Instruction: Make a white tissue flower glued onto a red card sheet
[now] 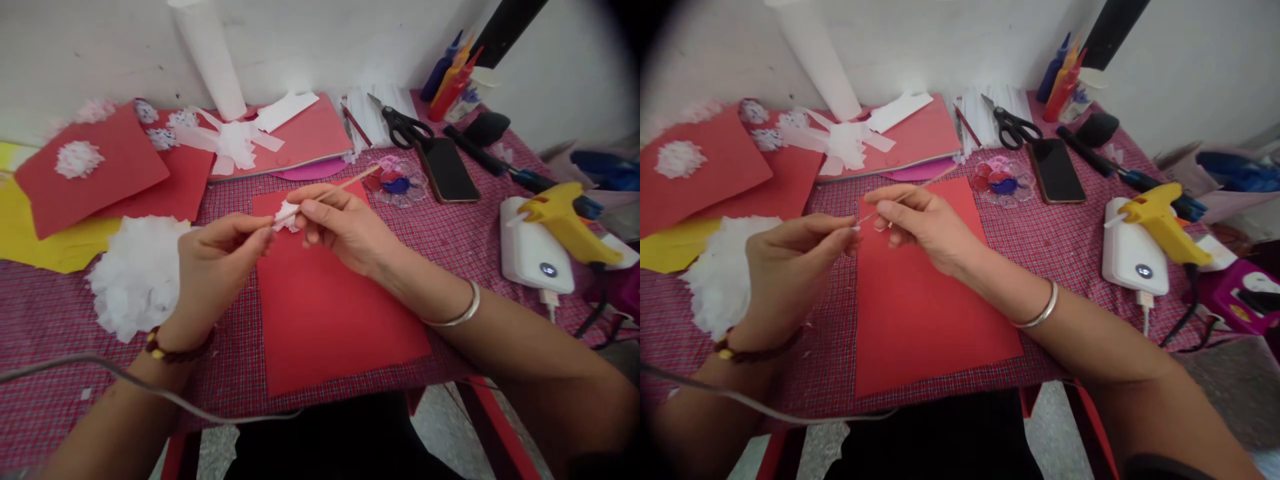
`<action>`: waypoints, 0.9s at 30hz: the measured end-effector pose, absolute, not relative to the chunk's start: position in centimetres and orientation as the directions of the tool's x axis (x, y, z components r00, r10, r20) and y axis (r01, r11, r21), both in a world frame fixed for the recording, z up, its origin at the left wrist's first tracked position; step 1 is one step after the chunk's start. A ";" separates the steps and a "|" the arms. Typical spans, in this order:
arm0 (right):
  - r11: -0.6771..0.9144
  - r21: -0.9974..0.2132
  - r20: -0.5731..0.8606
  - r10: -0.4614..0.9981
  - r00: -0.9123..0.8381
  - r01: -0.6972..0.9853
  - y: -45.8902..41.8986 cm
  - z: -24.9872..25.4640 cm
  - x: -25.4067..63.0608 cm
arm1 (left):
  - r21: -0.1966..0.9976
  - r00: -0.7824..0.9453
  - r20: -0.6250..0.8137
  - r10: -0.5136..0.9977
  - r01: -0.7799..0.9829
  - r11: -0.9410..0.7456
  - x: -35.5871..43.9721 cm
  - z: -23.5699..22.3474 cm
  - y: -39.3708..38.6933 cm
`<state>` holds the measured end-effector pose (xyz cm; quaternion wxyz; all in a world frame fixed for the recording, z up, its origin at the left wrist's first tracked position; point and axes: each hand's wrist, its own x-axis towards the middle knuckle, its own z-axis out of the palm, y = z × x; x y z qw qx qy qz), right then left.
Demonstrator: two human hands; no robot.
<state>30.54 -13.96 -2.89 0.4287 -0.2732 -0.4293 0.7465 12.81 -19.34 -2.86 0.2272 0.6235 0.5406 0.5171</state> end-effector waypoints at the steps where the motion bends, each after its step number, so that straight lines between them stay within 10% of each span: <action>1: -0.243 -0.876 -0.025 0.885 -0.465 -0.416 -13.7 -2.8 30.6 | 0.904 -0.136 0.311 0.941 0.348 -0.248 13.1 -2.3 -19.0; 9: -0.504 -0.678 -0.277 0.850 -0.449 -0.535 -11.6 -4.1 31.5 | 0.855 0.439 0.116 0.891 0.412 -0.315 13.4 1.2 -14.1; 15: -0.527 -0.678 -0.316 0.838 -0.444 -0.513 -10.3 -5.4 32.2 | 0.633 0.536 0.063 0.842 0.631 -0.449 10.7 -3.8 -10.0; 27: 0.204 -0.977 0.209 0.877 -0.432 -0.058 -10.0 -7.2 31.3 | 0.680 0.329 0.028 0.944 0.686 -0.259 12.0 -5.6 -8.6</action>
